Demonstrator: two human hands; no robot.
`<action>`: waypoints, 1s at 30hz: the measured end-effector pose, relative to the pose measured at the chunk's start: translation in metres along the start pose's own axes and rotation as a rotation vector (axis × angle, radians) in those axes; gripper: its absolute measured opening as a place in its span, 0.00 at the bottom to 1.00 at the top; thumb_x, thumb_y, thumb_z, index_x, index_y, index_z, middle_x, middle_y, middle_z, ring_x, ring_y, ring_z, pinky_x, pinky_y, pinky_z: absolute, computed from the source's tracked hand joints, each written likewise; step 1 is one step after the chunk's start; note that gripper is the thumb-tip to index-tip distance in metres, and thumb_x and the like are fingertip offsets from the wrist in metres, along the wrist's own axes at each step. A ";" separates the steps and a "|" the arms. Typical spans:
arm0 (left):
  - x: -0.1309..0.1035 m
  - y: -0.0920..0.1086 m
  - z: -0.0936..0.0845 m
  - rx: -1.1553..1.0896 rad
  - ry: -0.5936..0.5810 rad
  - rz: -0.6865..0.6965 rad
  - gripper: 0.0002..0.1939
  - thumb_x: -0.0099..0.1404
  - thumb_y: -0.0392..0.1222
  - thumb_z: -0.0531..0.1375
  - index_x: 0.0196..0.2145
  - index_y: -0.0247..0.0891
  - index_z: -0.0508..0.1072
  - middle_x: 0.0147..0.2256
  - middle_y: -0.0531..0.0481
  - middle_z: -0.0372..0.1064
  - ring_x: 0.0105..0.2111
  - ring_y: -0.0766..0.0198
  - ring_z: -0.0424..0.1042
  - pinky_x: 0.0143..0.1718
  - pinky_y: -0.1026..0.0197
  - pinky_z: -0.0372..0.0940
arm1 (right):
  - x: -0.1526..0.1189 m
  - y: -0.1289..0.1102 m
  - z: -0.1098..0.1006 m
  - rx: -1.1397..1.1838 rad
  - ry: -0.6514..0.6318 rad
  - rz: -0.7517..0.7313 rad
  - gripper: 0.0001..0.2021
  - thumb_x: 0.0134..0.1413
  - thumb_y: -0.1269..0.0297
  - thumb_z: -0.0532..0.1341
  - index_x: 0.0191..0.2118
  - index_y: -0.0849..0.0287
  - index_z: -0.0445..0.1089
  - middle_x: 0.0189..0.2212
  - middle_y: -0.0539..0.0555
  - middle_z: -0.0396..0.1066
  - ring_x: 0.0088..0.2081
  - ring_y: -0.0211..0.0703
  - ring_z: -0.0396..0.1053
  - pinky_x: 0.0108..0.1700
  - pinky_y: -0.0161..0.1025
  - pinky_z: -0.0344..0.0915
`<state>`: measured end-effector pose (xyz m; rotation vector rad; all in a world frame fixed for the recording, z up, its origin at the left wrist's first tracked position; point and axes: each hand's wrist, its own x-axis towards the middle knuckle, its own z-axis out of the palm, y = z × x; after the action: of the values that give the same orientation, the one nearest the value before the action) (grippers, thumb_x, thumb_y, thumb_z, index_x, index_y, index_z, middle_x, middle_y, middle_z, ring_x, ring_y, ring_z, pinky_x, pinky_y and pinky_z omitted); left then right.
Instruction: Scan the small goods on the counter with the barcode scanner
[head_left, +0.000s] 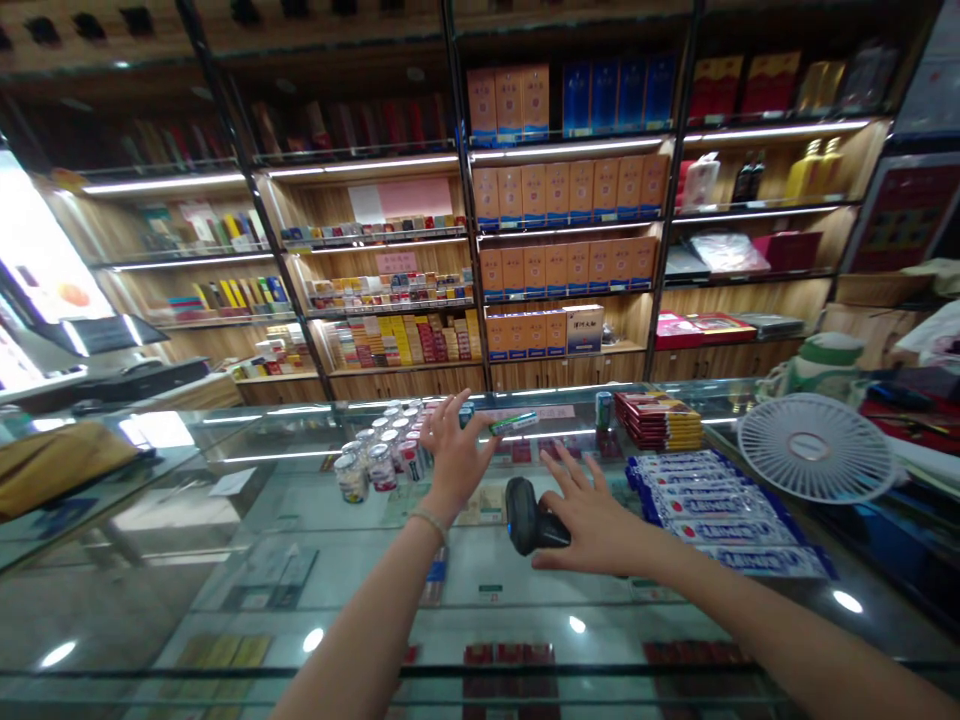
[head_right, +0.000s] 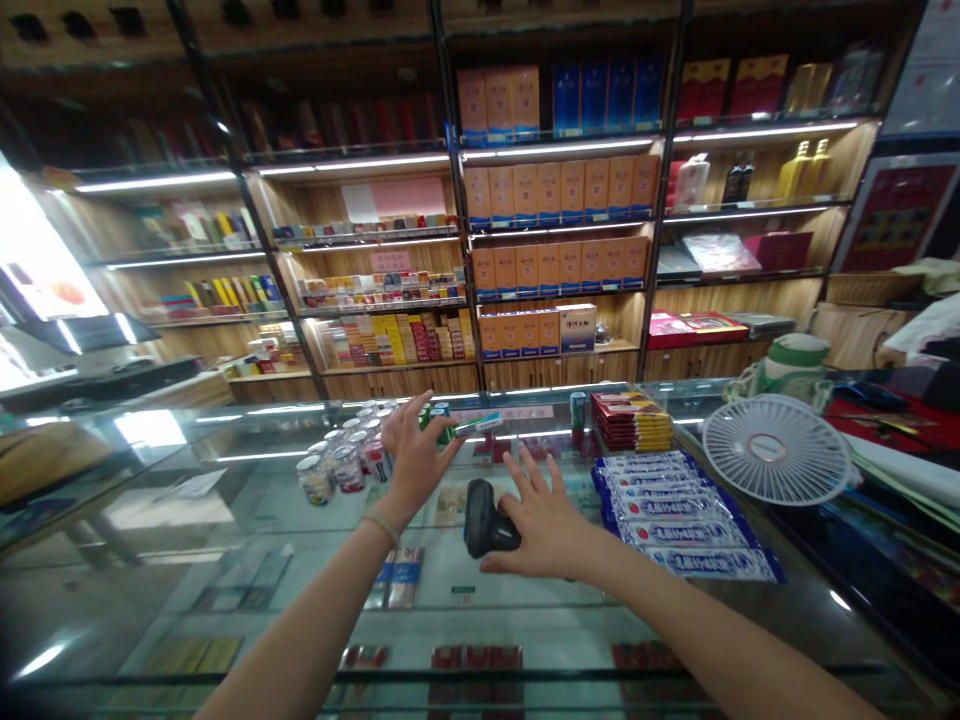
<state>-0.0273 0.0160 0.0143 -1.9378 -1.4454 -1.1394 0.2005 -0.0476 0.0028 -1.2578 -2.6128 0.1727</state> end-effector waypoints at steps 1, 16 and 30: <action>0.000 0.000 0.000 -0.007 0.004 0.004 0.07 0.63 0.45 0.65 0.40 0.47 0.77 0.63 0.45 0.57 0.66 0.45 0.51 0.66 0.33 0.46 | 0.003 0.004 -0.009 0.007 0.006 0.027 0.36 0.50 0.30 0.58 0.52 0.57 0.72 0.73 0.65 0.37 0.73 0.66 0.28 0.68 0.68 0.27; 0.001 0.004 0.005 -0.115 0.055 -0.009 0.08 0.60 0.42 0.68 0.39 0.45 0.77 0.63 0.45 0.56 0.64 0.45 0.54 0.66 0.37 0.50 | 0.051 0.062 -0.017 -0.057 0.302 0.221 0.29 0.62 0.52 0.57 0.68 0.44 0.57 0.74 0.59 0.38 0.73 0.62 0.32 0.66 0.64 0.43; 0.004 0.029 0.010 -0.194 -0.037 -0.049 0.09 0.60 0.42 0.68 0.39 0.44 0.78 0.61 0.44 0.59 0.63 0.48 0.57 0.65 0.41 0.53 | 0.044 0.062 -0.011 0.091 0.721 0.098 0.20 0.62 0.56 0.61 0.59 0.40 0.70 0.71 0.51 0.49 0.71 0.60 0.41 0.65 0.65 0.46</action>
<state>0.0033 0.0161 0.0156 -2.0738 -1.4559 -1.3157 0.2234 0.0251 0.0076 -1.1414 -1.9086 -0.1261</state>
